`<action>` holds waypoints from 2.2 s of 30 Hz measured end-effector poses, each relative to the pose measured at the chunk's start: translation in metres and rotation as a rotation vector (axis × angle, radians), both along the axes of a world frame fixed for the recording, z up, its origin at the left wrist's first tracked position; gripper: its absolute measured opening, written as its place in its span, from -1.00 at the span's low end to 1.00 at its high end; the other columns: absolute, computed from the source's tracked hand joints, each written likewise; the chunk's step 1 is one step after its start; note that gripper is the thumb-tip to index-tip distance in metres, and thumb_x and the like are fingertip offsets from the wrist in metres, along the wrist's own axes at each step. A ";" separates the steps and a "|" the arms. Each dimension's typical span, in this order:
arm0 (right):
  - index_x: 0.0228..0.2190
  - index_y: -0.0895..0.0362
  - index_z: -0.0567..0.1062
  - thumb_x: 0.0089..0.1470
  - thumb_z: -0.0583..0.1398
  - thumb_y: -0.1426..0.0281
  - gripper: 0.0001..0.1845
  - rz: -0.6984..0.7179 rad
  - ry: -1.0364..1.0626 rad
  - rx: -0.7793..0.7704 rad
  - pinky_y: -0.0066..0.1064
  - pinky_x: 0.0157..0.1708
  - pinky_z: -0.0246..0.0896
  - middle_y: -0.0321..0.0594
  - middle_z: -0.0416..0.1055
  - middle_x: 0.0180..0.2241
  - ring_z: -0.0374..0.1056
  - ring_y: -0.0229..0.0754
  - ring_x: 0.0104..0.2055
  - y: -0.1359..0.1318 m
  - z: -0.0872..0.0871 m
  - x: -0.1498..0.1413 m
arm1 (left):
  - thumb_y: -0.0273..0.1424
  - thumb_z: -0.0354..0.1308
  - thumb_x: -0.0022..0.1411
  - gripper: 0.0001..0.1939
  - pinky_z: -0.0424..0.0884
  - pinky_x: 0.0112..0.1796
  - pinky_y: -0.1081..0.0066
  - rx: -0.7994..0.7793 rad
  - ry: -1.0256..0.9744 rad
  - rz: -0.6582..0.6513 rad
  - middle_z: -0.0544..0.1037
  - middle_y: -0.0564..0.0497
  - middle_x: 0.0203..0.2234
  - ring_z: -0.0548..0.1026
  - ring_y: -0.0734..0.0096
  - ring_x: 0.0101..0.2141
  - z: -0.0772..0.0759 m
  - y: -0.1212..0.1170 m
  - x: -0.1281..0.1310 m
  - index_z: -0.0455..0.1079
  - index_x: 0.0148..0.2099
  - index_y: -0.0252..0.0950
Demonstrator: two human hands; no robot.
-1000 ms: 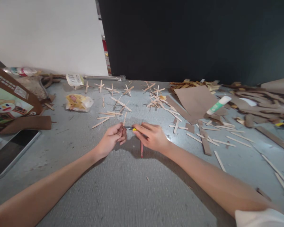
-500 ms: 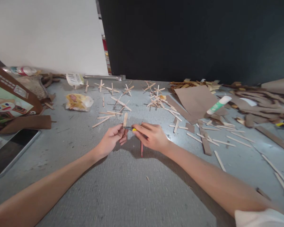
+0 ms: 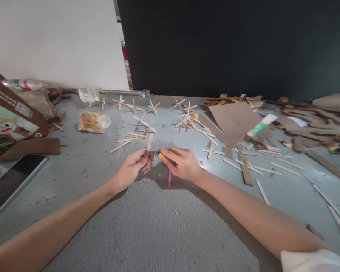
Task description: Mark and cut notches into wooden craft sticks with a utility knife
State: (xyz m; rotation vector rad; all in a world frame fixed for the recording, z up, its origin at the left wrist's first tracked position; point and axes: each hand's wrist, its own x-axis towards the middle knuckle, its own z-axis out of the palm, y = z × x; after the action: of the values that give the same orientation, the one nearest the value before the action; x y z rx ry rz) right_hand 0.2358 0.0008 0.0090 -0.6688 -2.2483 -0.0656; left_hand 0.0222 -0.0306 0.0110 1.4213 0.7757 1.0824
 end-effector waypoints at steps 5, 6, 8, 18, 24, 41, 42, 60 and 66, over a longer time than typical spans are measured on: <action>-0.10 0.15 0.61 0.45 0.06 0.32 -0.66 -0.011 0.001 -0.015 -0.42 -0.50 0.17 -0.25 0.45 -0.50 0.30 -0.28 -0.53 0.001 -0.001 0.001 | 0.06 0.11 0.37 -0.54 0.19 -0.50 0.42 -0.004 -0.025 0.036 0.19 0.20 -0.64 0.16 0.53 -0.60 -0.001 -0.001 0.002 0.30 -0.29 -0.26; -0.10 0.15 0.61 0.45 0.05 0.32 -0.66 -0.016 -0.002 -0.014 -0.42 -0.50 0.17 -0.25 0.44 -0.50 0.29 -0.28 -0.53 0.001 -0.001 0.001 | 0.05 0.11 0.38 -0.54 0.18 -0.49 0.42 -0.003 -0.031 0.039 0.19 0.20 -0.64 0.17 0.53 -0.60 -0.001 -0.001 0.002 0.30 -0.28 -0.27; -0.11 0.17 0.61 0.45 0.06 0.32 -0.66 -0.020 -0.007 -0.011 -0.42 -0.51 0.16 -0.24 0.44 -0.50 0.29 -0.28 -0.53 0.001 -0.001 0.002 | 0.06 0.11 0.38 -0.53 0.17 -0.49 0.42 -0.002 -0.042 0.045 0.19 0.20 -0.64 0.16 0.53 -0.60 -0.001 -0.001 0.002 0.30 -0.28 -0.27; -0.12 0.18 0.61 0.45 0.07 0.32 -0.67 -0.023 0.010 -0.011 -0.41 -0.51 0.15 -0.25 0.44 -0.50 0.29 -0.28 -0.53 0.001 -0.001 0.001 | 0.06 0.05 0.43 -0.55 0.15 -0.48 0.41 0.004 -0.011 0.087 0.18 0.21 -0.64 0.16 0.51 -0.60 -0.011 0.001 0.000 0.30 -0.24 -0.25; -0.13 0.17 0.61 0.46 0.04 0.29 -0.63 -0.048 0.008 -0.030 -0.42 -0.50 0.14 -0.26 0.43 -0.51 0.29 -0.29 -0.53 -0.001 0.000 0.000 | 0.07 0.03 0.43 -0.54 0.15 -0.50 0.43 0.016 0.010 0.107 0.14 0.22 -0.63 0.15 0.51 -0.60 -0.012 0.000 0.001 0.31 -0.22 -0.25; -0.15 0.15 0.61 0.46 0.05 0.31 -0.66 -0.065 0.020 -0.029 -0.43 -0.49 0.16 -0.27 0.43 -0.52 0.32 -0.28 -0.53 -0.004 0.002 -0.002 | 0.06 0.02 0.44 -0.54 0.15 -0.52 0.46 0.011 0.018 0.122 0.12 0.23 -0.63 0.13 0.52 -0.60 -0.009 -0.001 0.003 0.32 -0.19 -0.26; -0.15 0.15 0.61 0.45 0.05 0.32 -0.66 -0.062 0.018 -0.028 -0.43 -0.49 0.16 -0.27 0.43 -0.52 0.32 -0.28 -0.53 -0.004 0.002 -0.001 | 0.06 0.02 0.44 -0.54 0.16 -0.52 0.46 0.012 0.021 0.123 0.12 0.23 -0.63 0.13 0.52 -0.60 -0.009 -0.001 0.003 0.32 -0.19 -0.27; -0.12 0.12 0.61 0.45 0.06 0.29 -0.66 -0.109 -0.040 0.046 -0.43 -0.52 0.14 -0.24 0.50 -0.48 0.36 -0.28 -0.52 -0.003 -0.001 0.000 | 0.11 0.02 0.42 -0.50 0.16 -0.52 0.45 0.021 0.047 0.154 0.14 0.22 -0.65 0.15 0.51 -0.61 -0.009 -0.001 0.003 0.32 -0.21 -0.25; -0.14 0.15 0.61 0.46 0.05 0.29 -0.65 -0.105 -0.017 -0.021 -0.41 -0.51 0.13 -0.26 0.45 -0.52 0.34 -0.28 -0.54 -0.004 -0.002 -0.001 | 0.12 0.00 0.42 -0.49 0.16 -0.52 0.45 0.022 0.077 0.157 0.14 0.23 -0.65 0.15 0.52 -0.62 -0.009 -0.001 0.002 0.33 -0.20 -0.26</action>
State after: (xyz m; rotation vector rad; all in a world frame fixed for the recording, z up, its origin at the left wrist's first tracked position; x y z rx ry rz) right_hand 0.2346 -0.0033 0.0066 -0.8006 -2.2317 -0.0996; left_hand 0.0246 -0.0315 0.0025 1.4458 0.9458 1.1642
